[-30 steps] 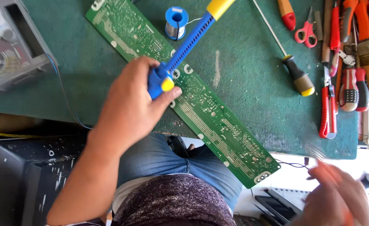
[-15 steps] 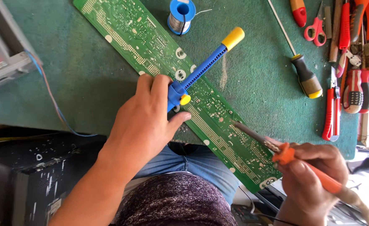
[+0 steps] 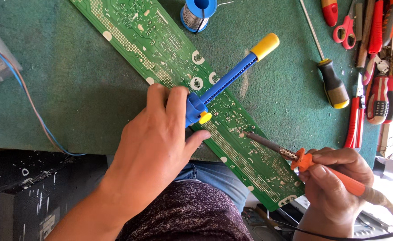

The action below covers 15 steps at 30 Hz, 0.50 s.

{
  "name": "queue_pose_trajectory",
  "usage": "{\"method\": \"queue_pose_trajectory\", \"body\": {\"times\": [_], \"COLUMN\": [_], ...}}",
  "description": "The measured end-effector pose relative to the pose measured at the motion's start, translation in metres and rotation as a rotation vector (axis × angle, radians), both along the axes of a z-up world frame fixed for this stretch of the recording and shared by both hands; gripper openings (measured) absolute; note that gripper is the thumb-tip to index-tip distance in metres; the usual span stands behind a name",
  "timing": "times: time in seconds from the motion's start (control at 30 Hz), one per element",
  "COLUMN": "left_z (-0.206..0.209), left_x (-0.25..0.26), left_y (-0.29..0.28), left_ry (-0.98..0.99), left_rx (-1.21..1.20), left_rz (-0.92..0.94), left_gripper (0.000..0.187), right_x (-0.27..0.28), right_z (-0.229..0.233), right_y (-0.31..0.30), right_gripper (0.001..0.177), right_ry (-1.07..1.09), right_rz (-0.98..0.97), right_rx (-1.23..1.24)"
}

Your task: The person uses a soldering iron and a soldering wick to remove solder from a green circuit board. They hold the wick against the board while applying heat with the iron, then use a desoldering pump to clear the area. The person also uses a brush to clean the board and handles a spool of solder wire.

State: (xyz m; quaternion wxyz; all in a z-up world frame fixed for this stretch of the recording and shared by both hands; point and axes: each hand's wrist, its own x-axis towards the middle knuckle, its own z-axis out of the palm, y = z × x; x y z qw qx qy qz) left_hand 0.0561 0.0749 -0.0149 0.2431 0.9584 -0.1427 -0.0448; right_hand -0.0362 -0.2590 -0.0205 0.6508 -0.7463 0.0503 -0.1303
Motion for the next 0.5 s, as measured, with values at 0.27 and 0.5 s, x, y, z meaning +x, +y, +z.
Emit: {"method": "queue_pose_trajectory", "body": {"times": [0.27,0.5], "left_z": [-0.001,-0.001], "left_x": [0.000,-0.001], "left_y": [0.000,0.000], "left_ry": [0.020,0.007], "left_rx": [-0.039,-0.021], "left_rz": [-0.004,0.000], "left_gripper": [0.067,0.067], "right_x": [0.003,0.008], "right_z": [0.002,0.005], "right_y": [-0.006,-0.012], "right_gripper": [0.023,0.018], "right_ry": [0.008,0.027], "right_rz": [0.045,0.078], "right_rx": [0.002,-0.020]}}
